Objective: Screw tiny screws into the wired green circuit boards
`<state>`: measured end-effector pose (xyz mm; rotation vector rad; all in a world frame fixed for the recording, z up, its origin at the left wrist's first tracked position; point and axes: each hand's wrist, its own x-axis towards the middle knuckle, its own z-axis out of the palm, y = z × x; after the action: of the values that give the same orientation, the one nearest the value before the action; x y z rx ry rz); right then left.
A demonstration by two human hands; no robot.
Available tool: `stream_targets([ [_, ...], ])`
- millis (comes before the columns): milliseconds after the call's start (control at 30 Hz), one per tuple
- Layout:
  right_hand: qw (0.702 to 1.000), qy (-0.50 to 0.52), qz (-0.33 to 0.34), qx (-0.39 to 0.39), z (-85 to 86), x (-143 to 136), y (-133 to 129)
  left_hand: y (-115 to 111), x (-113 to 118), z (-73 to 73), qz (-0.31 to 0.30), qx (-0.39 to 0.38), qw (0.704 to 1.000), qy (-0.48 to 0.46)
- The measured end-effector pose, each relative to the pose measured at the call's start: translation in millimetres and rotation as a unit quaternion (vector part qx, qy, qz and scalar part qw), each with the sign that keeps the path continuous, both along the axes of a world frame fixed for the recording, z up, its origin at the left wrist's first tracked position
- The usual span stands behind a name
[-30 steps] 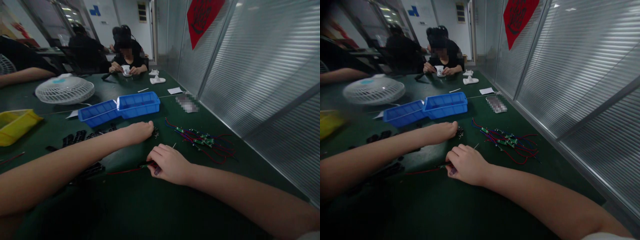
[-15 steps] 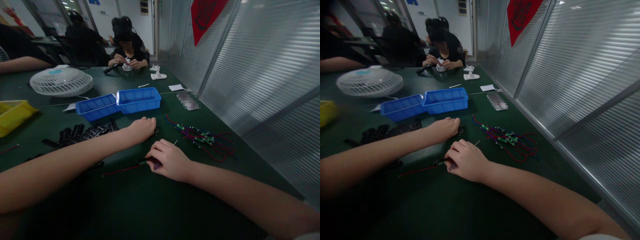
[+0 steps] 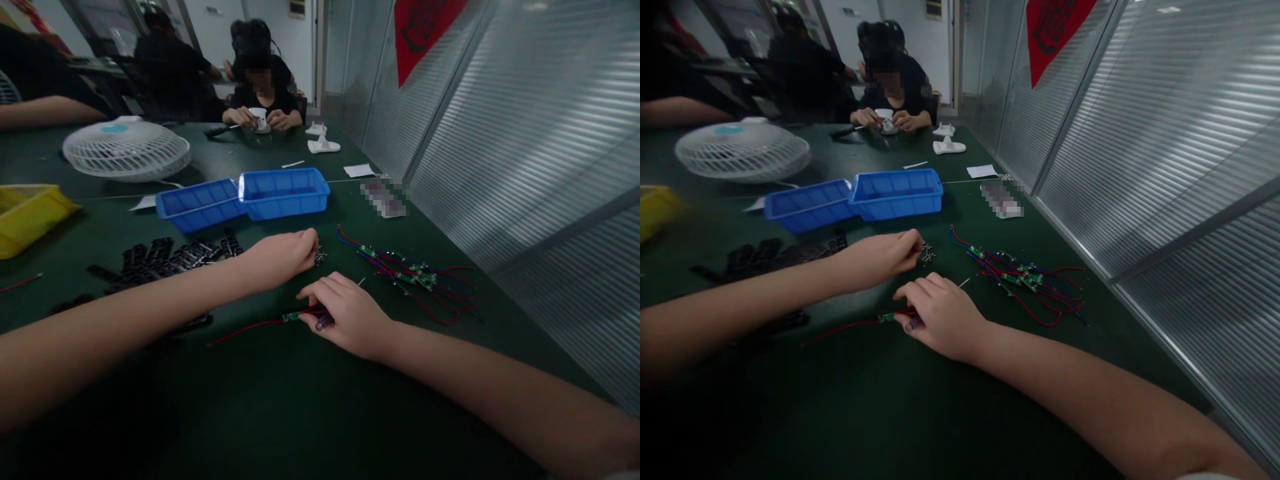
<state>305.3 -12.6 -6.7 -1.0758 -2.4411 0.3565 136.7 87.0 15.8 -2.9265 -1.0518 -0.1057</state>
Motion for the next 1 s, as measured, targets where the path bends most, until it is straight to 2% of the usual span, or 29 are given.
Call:
stream_targets([
  [133, 1.0, 0.0, -0.008, -0.002, 0.5, -1.1, 0.4, -37.4, -27.1, 7.1, -0.015, -0.077, 0.99, -0.115],
  [233, 1.0, 0.009, -0.026, 0.007, 0.6, -1.8, 0.6, -65.3, -47.3, 2.3, -0.002, -0.088, 0.984, -0.153],
  [333, 0.998, 0.029, -0.046, 0.024, 0.8, -2.9, -0.2, -80.0, -59.7, -5.1, 0.029, -0.096, 0.975, -0.196],
  [500, 0.995, 0.056, -0.044, 0.064, -0.1, -6.2, -2.8, -81.5, -60.3, -10.3, 0.035, -0.127, 0.97, -0.206],
  [767, 0.993, 0.033, -0.002, 0.109, -4.3, -8.2, -5.7, -89.2, -54.2, -17.8, 0.018, -0.109, 0.967, -0.228],
  [1000, 0.992, 0.022, 0.003, 0.126, -7.4, -7.4, -4.3, -91.6, -52.3, -21.7, 0.018, -0.095, 0.971, -0.22],
])
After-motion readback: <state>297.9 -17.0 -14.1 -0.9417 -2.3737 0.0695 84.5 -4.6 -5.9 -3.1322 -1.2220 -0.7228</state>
